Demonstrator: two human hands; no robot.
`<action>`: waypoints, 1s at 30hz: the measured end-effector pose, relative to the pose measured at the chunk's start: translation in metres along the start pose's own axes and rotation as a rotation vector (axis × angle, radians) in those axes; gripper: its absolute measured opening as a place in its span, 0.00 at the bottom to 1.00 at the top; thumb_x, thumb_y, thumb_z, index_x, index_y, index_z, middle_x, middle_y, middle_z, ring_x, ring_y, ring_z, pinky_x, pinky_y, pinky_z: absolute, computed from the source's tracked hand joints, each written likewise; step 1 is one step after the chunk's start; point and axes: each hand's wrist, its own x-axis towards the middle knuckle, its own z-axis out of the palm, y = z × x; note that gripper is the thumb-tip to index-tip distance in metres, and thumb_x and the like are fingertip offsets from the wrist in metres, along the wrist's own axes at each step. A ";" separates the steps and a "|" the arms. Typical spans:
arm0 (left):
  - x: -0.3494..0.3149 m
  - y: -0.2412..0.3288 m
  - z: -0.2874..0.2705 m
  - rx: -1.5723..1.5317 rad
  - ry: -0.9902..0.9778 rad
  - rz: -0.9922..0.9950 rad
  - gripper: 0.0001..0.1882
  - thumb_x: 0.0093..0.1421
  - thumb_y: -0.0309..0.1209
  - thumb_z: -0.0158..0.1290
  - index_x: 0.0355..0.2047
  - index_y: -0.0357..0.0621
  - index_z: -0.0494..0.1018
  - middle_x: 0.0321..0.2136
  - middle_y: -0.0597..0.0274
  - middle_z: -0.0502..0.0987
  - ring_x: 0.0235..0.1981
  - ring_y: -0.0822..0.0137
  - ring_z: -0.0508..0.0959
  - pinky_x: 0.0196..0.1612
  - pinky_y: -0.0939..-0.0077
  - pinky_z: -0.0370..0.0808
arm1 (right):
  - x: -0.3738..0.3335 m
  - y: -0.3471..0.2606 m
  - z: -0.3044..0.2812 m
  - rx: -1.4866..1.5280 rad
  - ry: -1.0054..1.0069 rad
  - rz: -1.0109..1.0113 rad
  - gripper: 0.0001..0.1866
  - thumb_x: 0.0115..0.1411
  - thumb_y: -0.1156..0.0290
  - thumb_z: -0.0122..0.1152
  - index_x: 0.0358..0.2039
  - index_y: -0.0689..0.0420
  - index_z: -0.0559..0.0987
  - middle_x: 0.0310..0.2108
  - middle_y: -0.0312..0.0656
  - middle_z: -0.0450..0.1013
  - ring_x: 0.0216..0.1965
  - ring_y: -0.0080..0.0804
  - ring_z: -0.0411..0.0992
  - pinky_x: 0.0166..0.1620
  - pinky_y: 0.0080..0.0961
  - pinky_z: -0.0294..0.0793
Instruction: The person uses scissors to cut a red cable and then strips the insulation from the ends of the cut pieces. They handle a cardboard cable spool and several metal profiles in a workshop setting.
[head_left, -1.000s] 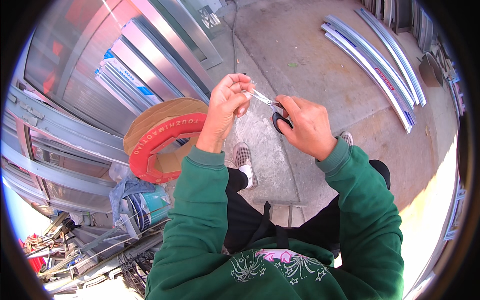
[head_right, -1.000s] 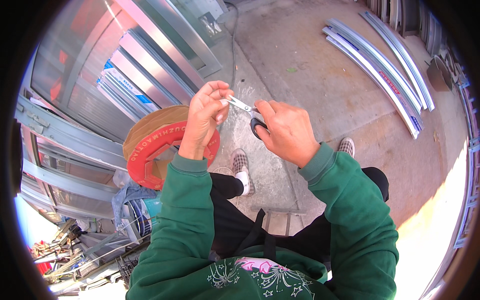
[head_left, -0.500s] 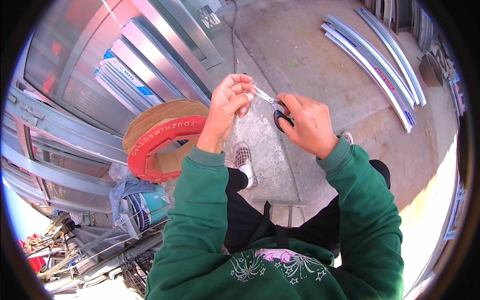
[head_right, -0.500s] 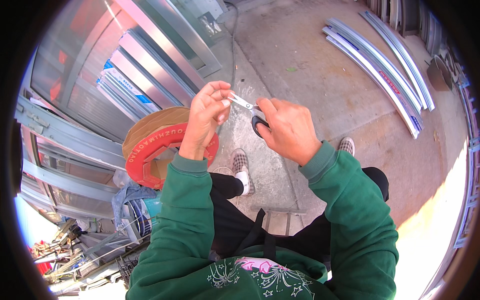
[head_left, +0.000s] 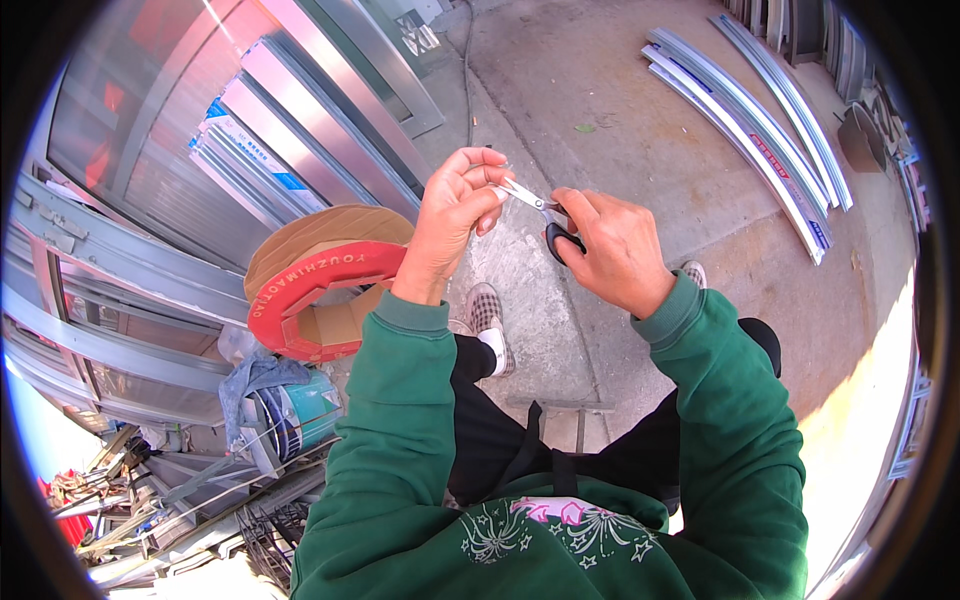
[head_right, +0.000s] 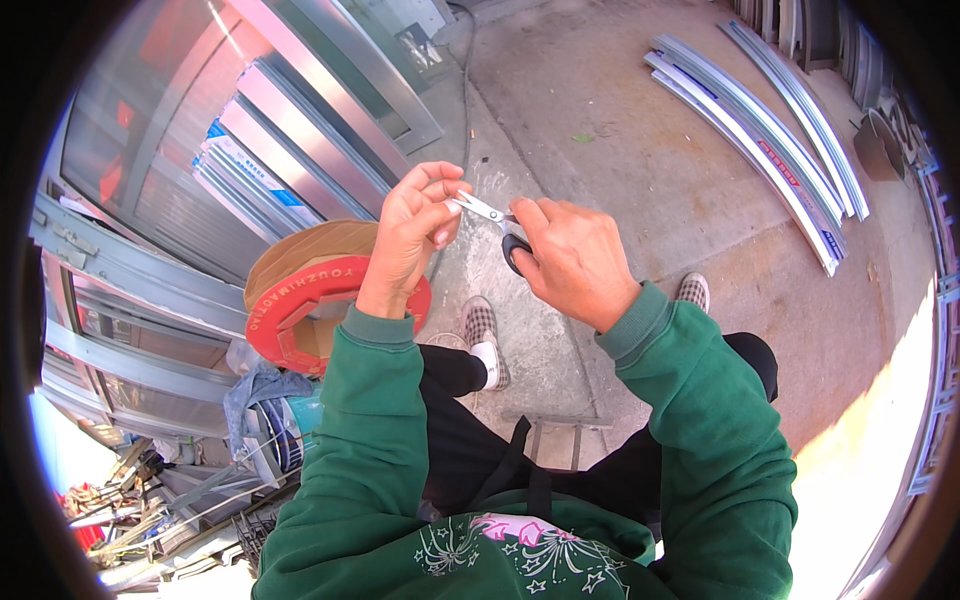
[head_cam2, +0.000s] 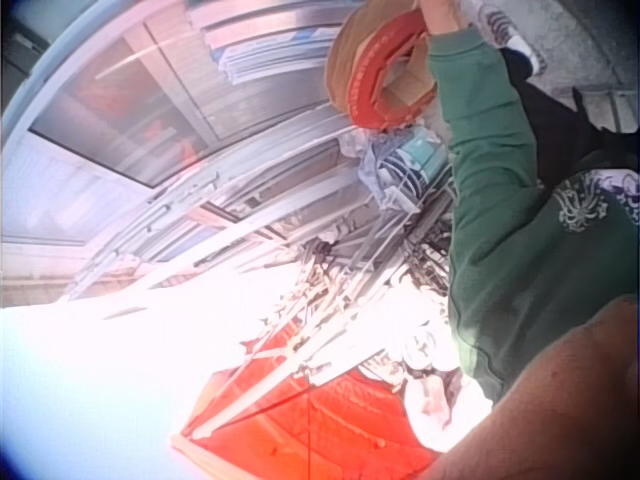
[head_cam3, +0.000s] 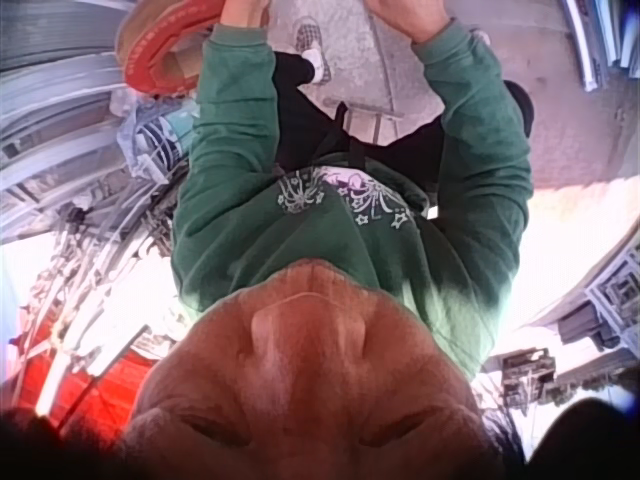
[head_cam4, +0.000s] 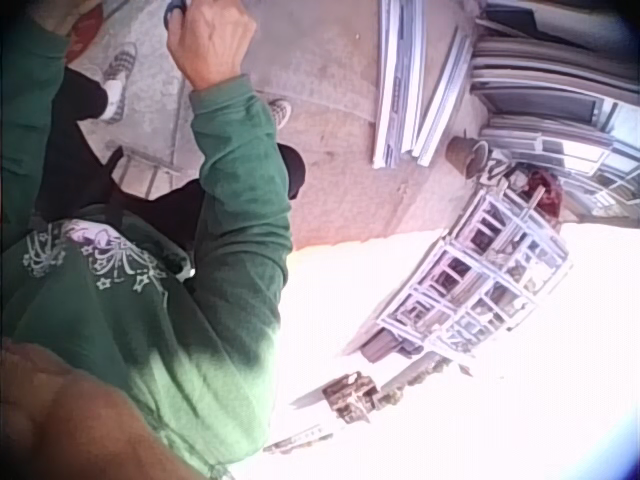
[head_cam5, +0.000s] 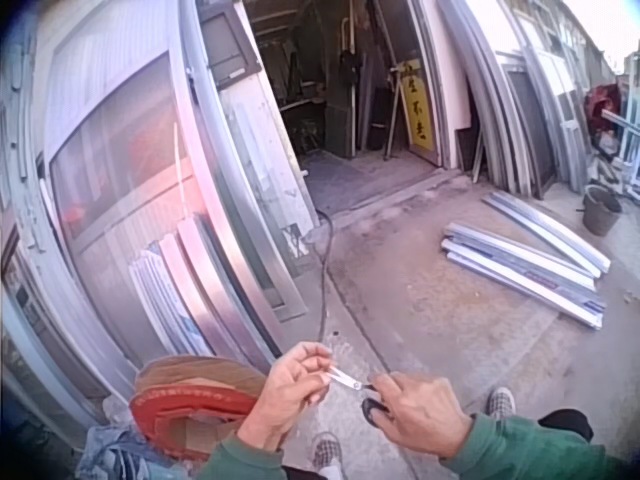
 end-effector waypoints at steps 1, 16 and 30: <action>0.000 0.001 0.000 0.004 -0.005 0.002 0.21 0.61 0.19 0.55 0.55 0.34 0.68 0.42 0.57 0.80 0.22 0.81 0.67 0.25 0.85 0.63 | -0.001 0.000 0.000 -0.003 0.001 0.001 0.21 0.53 0.71 0.70 0.47 0.58 0.76 0.32 0.45 0.78 0.34 0.48 0.79 0.35 0.43 0.76; 0.002 -0.002 -0.003 -0.060 0.017 0.033 0.22 0.61 0.20 0.55 0.55 0.32 0.67 0.40 0.58 0.78 0.22 0.79 0.66 0.25 0.84 0.63 | 0.001 0.003 0.000 -0.012 0.046 0.031 0.17 0.53 0.73 0.69 0.45 0.56 0.78 0.30 0.42 0.78 0.30 0.44 0.78 0.32 0.39 0.75; 0.000 -0.001 -0.003 -0.036 -0.016 0.020 0.20 0.62 0.20 0.55 0.55 0.35 0.68 0.39 0.60 0.79 0.22 0.80 0.68 0.24 0.85 0.63 | 0.001 0.002 0.001 -0.016 0.039 0.010 0.19 0.52 0.74 0.70 0.46 0.56 0.79 0.29 0.40 0.77 0.29 0.42 0.78 0.32 0.37 0.75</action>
